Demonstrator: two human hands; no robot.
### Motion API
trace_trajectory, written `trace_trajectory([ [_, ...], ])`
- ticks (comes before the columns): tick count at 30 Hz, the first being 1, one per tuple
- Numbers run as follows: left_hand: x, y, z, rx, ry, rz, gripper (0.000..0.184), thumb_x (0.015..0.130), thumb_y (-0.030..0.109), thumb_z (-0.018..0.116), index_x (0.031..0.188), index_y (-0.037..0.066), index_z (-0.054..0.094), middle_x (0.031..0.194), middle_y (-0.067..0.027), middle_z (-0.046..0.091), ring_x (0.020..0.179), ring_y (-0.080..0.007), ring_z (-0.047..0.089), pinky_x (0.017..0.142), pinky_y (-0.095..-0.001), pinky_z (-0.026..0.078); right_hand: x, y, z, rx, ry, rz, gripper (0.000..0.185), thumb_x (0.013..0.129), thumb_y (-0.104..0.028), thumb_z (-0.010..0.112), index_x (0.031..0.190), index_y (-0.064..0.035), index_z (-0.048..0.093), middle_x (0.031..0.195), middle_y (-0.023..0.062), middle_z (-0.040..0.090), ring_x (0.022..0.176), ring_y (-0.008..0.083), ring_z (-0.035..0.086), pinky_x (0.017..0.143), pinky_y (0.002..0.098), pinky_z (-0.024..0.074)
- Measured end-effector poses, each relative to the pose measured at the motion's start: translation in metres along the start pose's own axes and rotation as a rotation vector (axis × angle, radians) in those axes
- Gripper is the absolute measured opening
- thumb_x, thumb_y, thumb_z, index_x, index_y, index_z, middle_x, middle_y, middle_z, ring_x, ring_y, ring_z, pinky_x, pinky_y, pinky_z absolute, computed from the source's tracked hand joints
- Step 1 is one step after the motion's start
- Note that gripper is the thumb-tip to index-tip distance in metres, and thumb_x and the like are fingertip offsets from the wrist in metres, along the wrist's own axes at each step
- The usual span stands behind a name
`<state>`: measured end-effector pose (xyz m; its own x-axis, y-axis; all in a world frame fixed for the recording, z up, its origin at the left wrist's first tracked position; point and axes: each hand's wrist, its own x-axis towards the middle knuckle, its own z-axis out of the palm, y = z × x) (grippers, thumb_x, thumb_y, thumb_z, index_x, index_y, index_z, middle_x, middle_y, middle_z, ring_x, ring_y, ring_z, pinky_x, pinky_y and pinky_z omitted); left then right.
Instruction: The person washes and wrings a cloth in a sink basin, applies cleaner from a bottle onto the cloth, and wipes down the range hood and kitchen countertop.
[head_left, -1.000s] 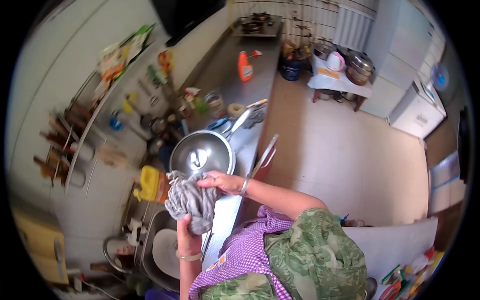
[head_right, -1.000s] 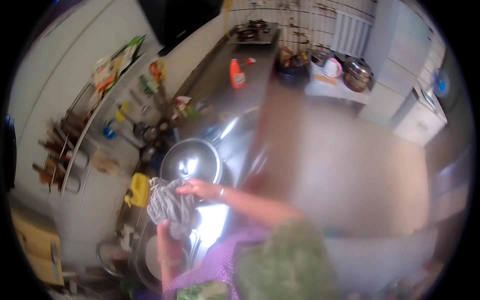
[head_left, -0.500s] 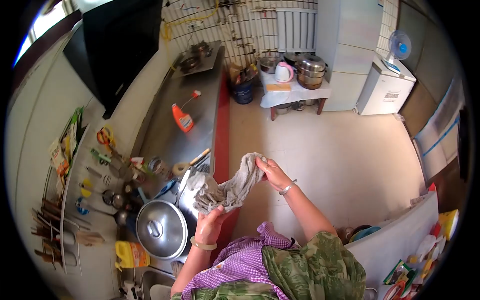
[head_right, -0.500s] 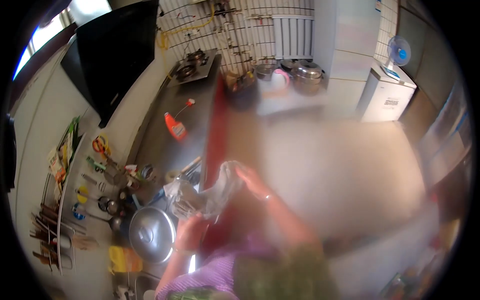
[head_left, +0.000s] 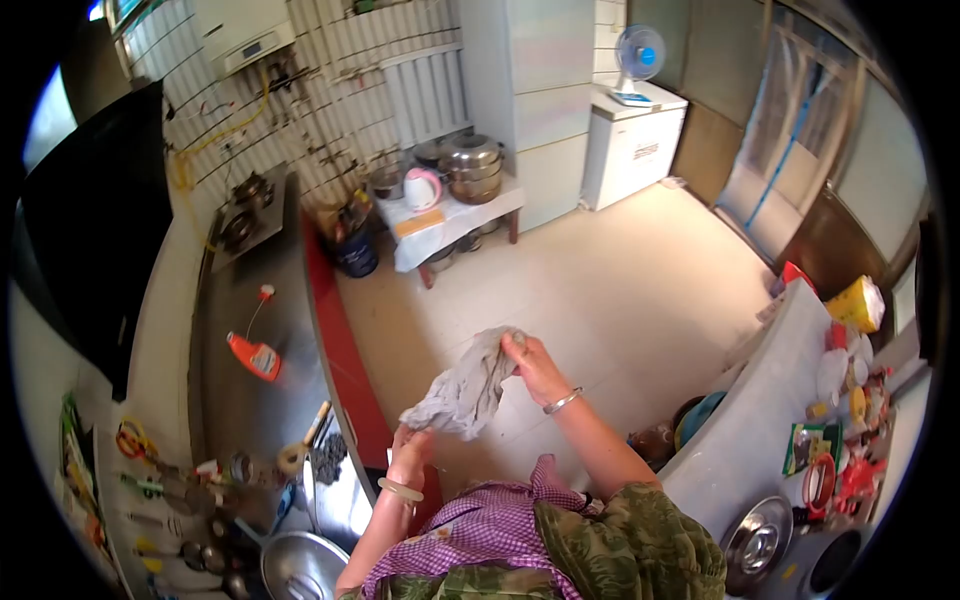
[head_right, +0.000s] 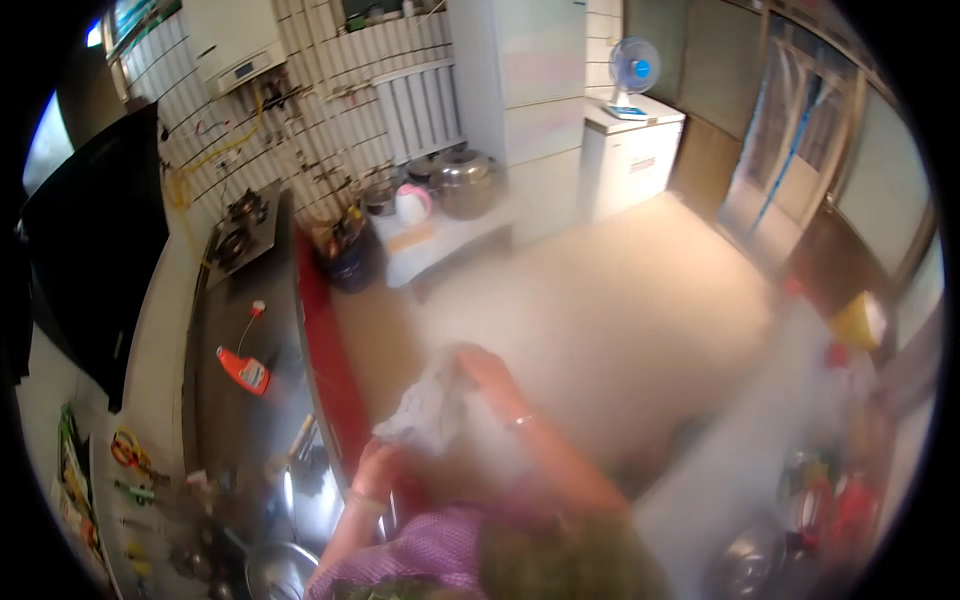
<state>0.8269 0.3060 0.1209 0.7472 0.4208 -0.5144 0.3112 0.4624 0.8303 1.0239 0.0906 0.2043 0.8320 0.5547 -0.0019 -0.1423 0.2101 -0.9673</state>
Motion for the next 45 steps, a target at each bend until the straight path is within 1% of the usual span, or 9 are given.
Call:
trace_trajectory([
  [5,-0.017,0.074,0.044,0.347,-0.311,0.613,0.083,0.084,0.022,0.077,0.150,0.001,0.030,0.139,-0.0217,0.049,0.133,-0.0297,0.043,0.109,-0.0382,0.036,0.008,0.014,0.043,-0.467,-0.070,-0.048,0.042,0.100,-0.041,0.055,0.118,-0.0048,0.065,0.103,0.0047,0.071,0.095,0.0121,0.063,0.088,0.0298,0.0501],
  [7,-0.012,0.086,0.045,0.544,-0.245,0.705,0.057,0.082,0.026,0.079,0.124,-0.002,0.052,0.115,-0.0179,0.062,0.108,-0.0253,0.060,0.090,-0.0383,0.048,0.016,0.019,0.063,-0.547,-0.088,-0.074,0.039,0.100,-0.039,0.056,0.118,-0.0052,0.065,0.102,0.0048,0.071,0.094,0.0114,0.062,0.087,0.0290,0.0498],
  [12,0.033,0.067,0.021,0.620,-0.076,0.715,0.031,0.091,0.023,0.062,0.106,-0.004,0.056,0.094,-0.0157,0.066,0.087,-0.0220,0.062,0.080,-0.0354,0.050,0.040,0.048,0.085,-0.481,-0.160,-0.064,0.035,0.100,-0.032,0.057,0.119,-0.0029,0.064,0.102,0.0025,0.070,0.093,0.0099,0.060,0.089,0.0283,0.0490],
  [16,0.046,0.068,0.013,0.257,-0.152,0.551,0.028,0.093,0.017,0.050,0.110,-0.004,0.058,0.104,-0.0137,0.067,0.095,-0.0170,0.060,0.084,-0.0335,0.049,0.051,0.037,0.090,-0.444,-0.243,-0.002,0.035,0.100,-0.031,0.058,0.117,-0.0007,0.064,0.099,0.0007,0.069,0.090,0.0088,0.058,0.085,0.0275,0.0486],
  [23,0.031,0.121,0.039,0.053,-0.185,0.499,0.030,0.095,0.013,0.050,0.117,-0.004,0.059,0.110,-0.0070,0.065,0.098,-0.0141,0.059,0.090,-0.0298,0.047,0.082,-0.010,0.076,-0.486,-0.285,-0.001,0.036,0.096,-0.035,0.063,0.100,0.0009,0.067,0.074,-0.0029,0.057,0.073,0.0065,0.048,0.068,0.0275,0.0452],
  [37,0.039,0.146,0.093,0.128,-0.030,0.553,0.019,0.098,0.013,0.055,0.098,-0.002,0.066,0.087,0.0029,0.063,0.082,-0.0058,0.053,0.076,-0.0236,0.045,0.118,-0.019,-0.024,-0.541,-0.246,-0.244,0.028,0.096,-0.030,0.064,0.091,-0.0030,0.066,0.077,-0.0069,0.058,0.073,0.0034,0.048,0.066,0.0231,0.0437],
  [41,0.035,0.170,0.109,0.605,0.201,1.138,0.016,0.087,0.001,0.053,0.097,-0.002,0.065,0.078,-0.0061,0.060,0.072,-0.0227,0.058,0.074,-0.0316,0.048,0.118,-0.034,-0.048,-0.481,-0.187,-0.166,0.028,0.097,-0.031,0.064,0.091,-0.0041,0.065,0.077,-0.0086,0.054,0.071,0.0027,0.046,0.062,0.0219,0.0414],
  [42,0.034,0.173,0.112,0.773,0.312,1.195,0.024,0.083,0.000,0.051,0.100,0.000,0.068,0.076,-0.0115,0.058,0.073,-0.0328,0.060,0.074,-0.0361,0.049,0.118,-0.033,-0.053,-0.467,-0.180,-0.181,0.027,0.097,-0.031,0.064,0.091,-0.0040,0.065,0.077,-0.0086,0.054,0.070,0.0028,0.046,0.062,0.0217,0.0410],
  [45,0.027,0.181,0.119,0.931,0.363,1.018,0.030,0.086,0.002,0.048,0.107,0.003,0.070,0.080,-0.0132,0.061,0.078,-0.0328,0.065,0.076,-0.0378,0.051,0.117,-0.042,-0.057,-0.389,-0.159,-0.140,0.026,0.097,-0.030,0.063,0.090,-0.0043,0.064,0.077,-0.0085,0.052,0.072,0.0030,0.044,0.063,0.0214,0.0391],
])
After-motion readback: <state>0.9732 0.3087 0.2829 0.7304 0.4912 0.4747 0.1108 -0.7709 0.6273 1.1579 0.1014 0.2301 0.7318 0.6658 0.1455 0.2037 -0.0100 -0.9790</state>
